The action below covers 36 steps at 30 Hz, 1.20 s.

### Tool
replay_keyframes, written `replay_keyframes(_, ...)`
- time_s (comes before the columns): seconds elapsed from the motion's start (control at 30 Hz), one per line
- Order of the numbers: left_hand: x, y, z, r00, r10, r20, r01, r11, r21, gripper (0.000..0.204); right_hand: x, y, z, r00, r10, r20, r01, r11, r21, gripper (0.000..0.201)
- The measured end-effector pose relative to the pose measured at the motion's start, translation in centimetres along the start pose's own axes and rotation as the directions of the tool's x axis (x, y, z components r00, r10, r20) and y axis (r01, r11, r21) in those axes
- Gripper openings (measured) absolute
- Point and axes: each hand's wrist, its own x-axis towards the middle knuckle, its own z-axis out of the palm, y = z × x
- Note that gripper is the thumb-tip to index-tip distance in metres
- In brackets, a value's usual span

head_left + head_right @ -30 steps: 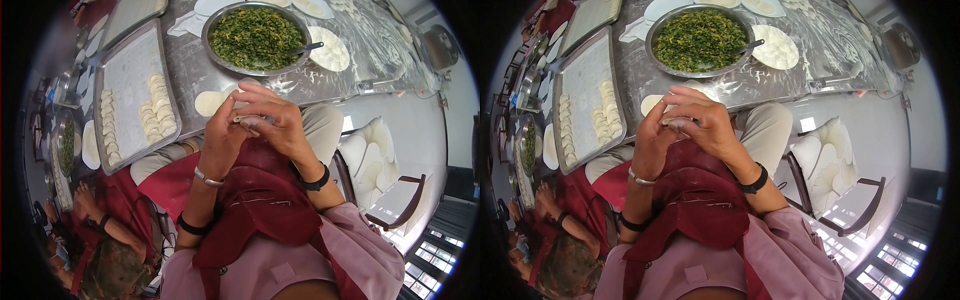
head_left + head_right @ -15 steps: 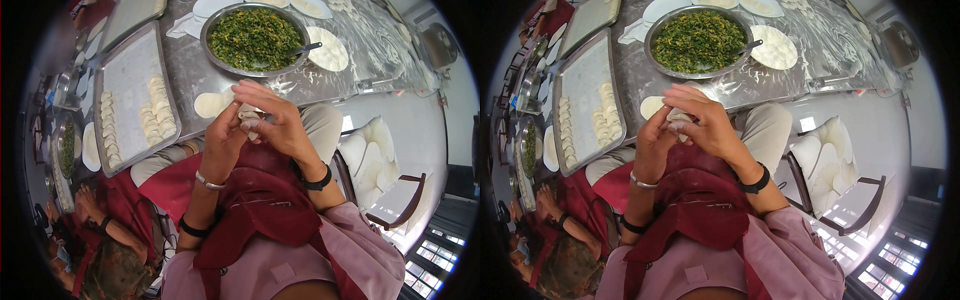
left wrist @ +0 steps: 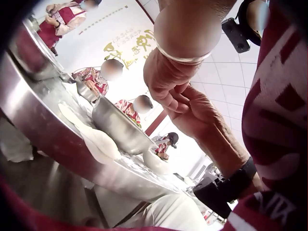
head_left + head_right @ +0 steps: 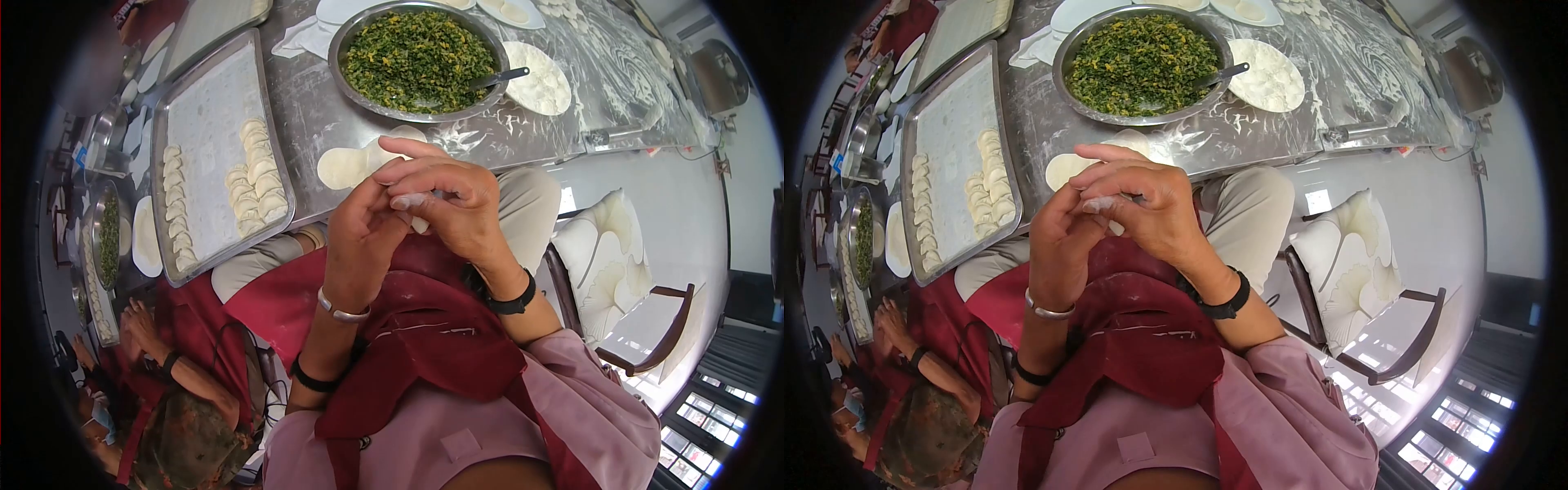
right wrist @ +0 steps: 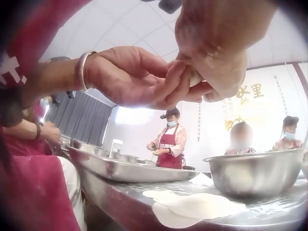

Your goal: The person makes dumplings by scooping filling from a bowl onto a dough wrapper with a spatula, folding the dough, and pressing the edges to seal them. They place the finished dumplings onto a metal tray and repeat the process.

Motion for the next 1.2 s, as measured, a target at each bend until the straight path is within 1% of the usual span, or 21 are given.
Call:
replay_keyframes(0.03, -0.1, 0.0, 0.2, 1.0, -0.009, -0.024, 0.008, 0.999, -0.032, 0.036, 0.0, 0.0, 0.0, 1.0, 0.005, -0.012, -0.005, 1.0, -0.001, 0.017)
replay_keyframes(0.1, 0.0, -0.7, -0.1, 1.0, 0.019, -0.017, -0.02, 0.996, -0.085, 0.036, 0.0, -0.4, 0.3, 0.999, 0.014, -0.036, -0.014, 1.0, -0.003, 0.022)
replay_keyframes(0.2, -0.1, -1.2, -0.2, 0.998, 0.054, -0.041, -0.059, 0.989, -0.136, 0.034, 0.1, -1.5, 1.5, 0.974, 0.131, -0.184, -0.116, 0.989, 0.094, 0.027)
replay_keyframes(0.3, -0.1, -1.0, 0.1, 0.995, 0.078, -0.057, -0.086, 0.983, -0.16, 0.035, 0.0, -1.5, 1.2, 0.982, 0.115, -0.152, -0.104, 0.991, 0.08, 0.03)
replay_keyframes(0.4, -0.1, -1.0, 0.1, 0.996, 0.08, -0.034, -0.084, 0.987, -0.138, 0.036, -0.6, 0.1, 0.3, 1.0, 0.007, 0.002, -0.007, 0.999, 0.051, 0.035)
replay_keyframes(0.47, 0.0, -1.1, -0.1, 0.997, 0.073, -0.038, -0.077, 0.99, -0.116, 0.036, -0.4, 0.9, 0.2, 0.998, -0.047, 0.044, 0.048, 0.998, -0.035, 0.039)
replay_keyframes(0.53, 0.1, -1.3, -0.2, 0.996, 0.059, -0.063, -0.065, 0.993, -0.1, 0.036, -0.4, 0.7, 0.3, 0.999, -0.034, 0.024, 0.036, 0.996, -0.079, 0.041)
replay_keyframes(0.6, 0.0, -1.3, 0.0, 0.993, 0.046, -0.105, -0.062, 0.985, -0.161, 0.036, -0.2, -0.3, 1.2, 0.997, 0.037, -0.064, -0.042, 0.996, -0.078, 0.041)
replay_keyframes(0.7, 0.0, -1.3, 0.3, 0.989, 0.04, -0.144, -0.071, 0.974, -0.217, 0.039, -0.3, -0.8, 1.8, 0.981, 0.084, -0.175, -0.084, 0.996, 0.006, 0.042)
replay_keyframes(0.73, 0.0, -1.2, 0.4, 0.987, 0.04, -0.154, -0.075, 0.97, -0.231, 0.04, -0.4, -0.6, 1.7, 0.988, 0.043, -0.148, -0.049, 0.998, -0.039, 0.043)
replay_keyframes(0.8, -0.2, -1.1, 0.7, 0.986, 0.057, -0.159, -0.088, 0.977, -0.192, 0.042, -0.6, 0.6, 1.5, 0.995, -0.037, -0.091, 0.025, 0.992, -0.124, 0.044)
replay_keyframes(0.87, -0.2, -1.2, 0.6, 0.989, 0.065, -0.13, -0.089, 0.978, -0.187, 0.044, -0.5, 1.6, 0.9, 0.995, -0.098, -0.018, 0.095, 0.988, -0.123, 0.047)
replay_keyframes(0.93, -0.2, -1.5, 0.2, 0.996, 0.066, -0.066, -0.078, 0.974, -0.214, 0.046, -0.3, 1.7, 0.7, 0.993, -0.117, 0.029, 0.12, 0.98, -0.159, 0.048)
replay_keyframes(1.0, -0.4, -1.4, -0.2, 1.0, 0.023, -0.016, -0.028, 0.866, -0.499, 0.049, 0.1, 0.9, 0.6, 0.995, -0.091, 0.047, 0.1, 0.967, -0.235, 0.047)
replay_keyframes(1.03, -0.5, -1.3, -0.4, 1.0, 0.008, 0.014, 0.002, 0.781, -0.624, 0.051, 0.3, 0.3, 0.9, 0.996, -0.082, -0.016, 0.076, 0.969, -0.235, 0.042)
replay_keyframes(1.1, -0.3, -1.4, -0.7, 0.998, -0.056, 0.007, 0.047, 0.758, -0.65, 0.052, 0.6, -0.7, 1.8, 0.988, -0.067, -0.141, 0.033, 0.972, -0.231, 0.035)
replay_keyframes(1.13, -0.3, -1.5, -0.9, 0.996, -0.089, 0.003, 0.069, 0.745, -0.663, 0.053, 0.5, -0.8, 1.9, 0.986, -0.062, -0.153, 0.027, 0.974, -0.223, 0.038)
replay_keyframes(1.2, -0.2, -2.3, -1.1, 0.997, -0.082, 0.017, 0.067, 0.663, -0.745, 0.051, 0.3, -0.6, 1.9, 0.982, -0.052, -0.179, 0.015, 0.978, -0.206, 0.042)
